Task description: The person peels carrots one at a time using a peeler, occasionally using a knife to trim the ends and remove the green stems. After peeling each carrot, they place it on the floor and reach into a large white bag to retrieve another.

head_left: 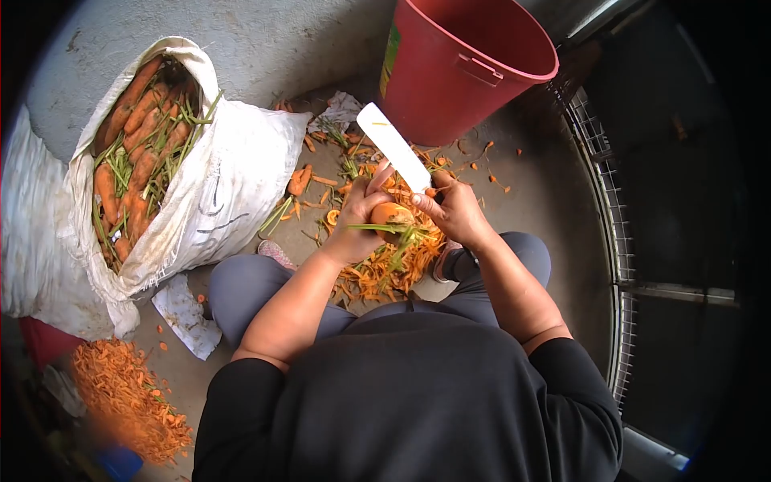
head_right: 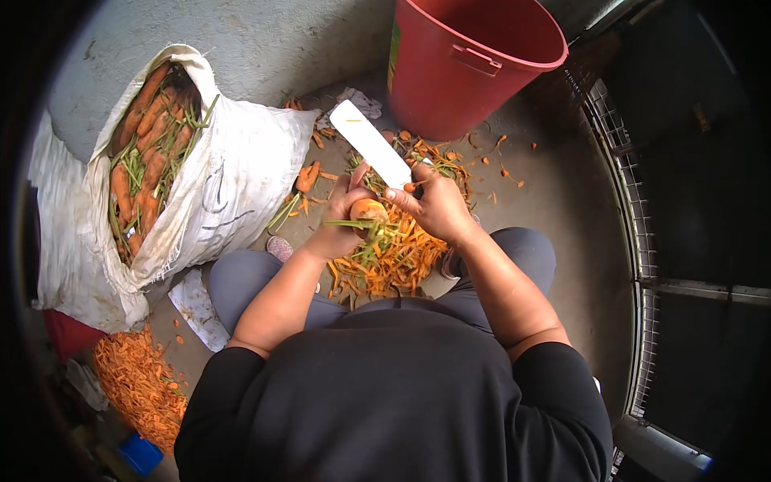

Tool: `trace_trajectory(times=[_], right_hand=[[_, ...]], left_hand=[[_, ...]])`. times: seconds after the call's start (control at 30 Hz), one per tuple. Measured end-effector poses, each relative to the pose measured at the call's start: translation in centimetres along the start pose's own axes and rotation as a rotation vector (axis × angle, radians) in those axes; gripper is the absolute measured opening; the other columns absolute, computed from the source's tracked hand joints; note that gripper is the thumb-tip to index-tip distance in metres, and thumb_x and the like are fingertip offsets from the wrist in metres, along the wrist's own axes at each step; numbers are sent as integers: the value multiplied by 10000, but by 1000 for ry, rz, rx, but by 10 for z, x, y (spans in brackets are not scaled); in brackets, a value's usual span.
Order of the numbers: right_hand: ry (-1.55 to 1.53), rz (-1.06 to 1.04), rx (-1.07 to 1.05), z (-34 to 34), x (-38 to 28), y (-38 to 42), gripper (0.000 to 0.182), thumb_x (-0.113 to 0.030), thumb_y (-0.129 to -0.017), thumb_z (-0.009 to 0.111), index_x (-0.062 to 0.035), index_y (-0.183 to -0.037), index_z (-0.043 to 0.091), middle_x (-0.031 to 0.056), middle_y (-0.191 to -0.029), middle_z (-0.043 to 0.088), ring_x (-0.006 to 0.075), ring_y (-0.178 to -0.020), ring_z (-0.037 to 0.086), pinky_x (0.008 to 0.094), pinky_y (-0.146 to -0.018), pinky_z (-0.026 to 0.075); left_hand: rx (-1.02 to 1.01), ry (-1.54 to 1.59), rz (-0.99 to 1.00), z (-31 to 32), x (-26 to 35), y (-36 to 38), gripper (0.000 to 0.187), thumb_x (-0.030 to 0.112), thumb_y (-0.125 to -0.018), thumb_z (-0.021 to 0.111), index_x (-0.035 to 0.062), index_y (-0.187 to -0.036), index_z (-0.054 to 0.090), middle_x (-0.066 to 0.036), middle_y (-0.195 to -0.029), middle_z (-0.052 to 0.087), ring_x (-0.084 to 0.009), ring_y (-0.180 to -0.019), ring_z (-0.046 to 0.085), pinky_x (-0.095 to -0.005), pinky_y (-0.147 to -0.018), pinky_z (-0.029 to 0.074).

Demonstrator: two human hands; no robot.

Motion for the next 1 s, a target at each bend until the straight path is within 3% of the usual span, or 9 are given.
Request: trace_trajectory(times=[0.1,0.37,0.5,0.57,0.67,0.77,0.9,1.0], right_hand=[[5,-61,-39,7,-2,2,544,-498,-722,619,13,-888,538,184,-703,589,296,-690,601,370,-617,454],[154,-117,-2,4,-15,14,489,-494,-741,582,-25,-852,502,194,-700,585,374,-691,578,413,-585,447],[300,-205,51,1,-19,19,431,-461,-779,545,-58,-901,454,174,-688,589,381,-663,572,443,-563,442],[284,-232,107,-1,-16,19,403,-435,-795,529,-65,-924,435,164,-670,587,377,-643,571,451,-555,441],[375,-217,38,3,-14,22,412,-419,-776,559,-56,-925,432,143,-660,581,359,-632,571,435,-551,447],[356,-426,82,-4,-28,32,488,-462,-708,610,-53,-908,433,121,-665,576,343,-617,568,417,-540,449],[327,-446,47,-3,-22,29,660,-572,-566,672,-49,-891,436,104,-668,573,314,-616,578,388,-544,458],[328,-366,46,-1,-24,28,753,-643,-479,693,-43,-867,455,111,-656,578,306,-634,592,384,-570,467]], left_hand=[[11,-169,25,-2,1,-2,299,103,-600,708,77,-867,575,-74,-1068,498,-267,-989,443,-344,-835,402],[89,-111,115,-4,6,-1,240,85,-608,684,111,-815,567,-45,-955,545,-268,-945,477,-359,-812,415],[64,-209,167,-3,15,-1,262,82,-588,687,119,-821,574,-42,-924,557,-260,-937,493,-361,-800,423],[26,-212,86,0,5,0,269,82,-577,691,121,-820,579,-41,-927,562,-256,-953,492,-353,-808,425],[-5,-228,92,2,9,2,288,85,-575,696,125,-840,593,-49,-949,559,-252,-965,496,-340,-814,428],[-48,-210,79,5,10,2,334,117,-565,729,126,-877,612,-84,-987,550,-267,-966,504,-353,-812,429],[-87,-105,-22,9,4,4,353,111,-563,729,122,-899,619,-103,-1013,550,-284,-975,498,-358,-826,420],[-123,-241,-27,14,-11,6,391,137,-577,714,159,-954,615,-83,-1038,523,-233,-957,497,-323,-810,436]])
Point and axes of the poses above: each hand's wrist, its own y-axis away from the middle knuckle, its own z-axis out of the palm, x = y × z, the point moved 9 cm from there along -y, towards the middle knuckle
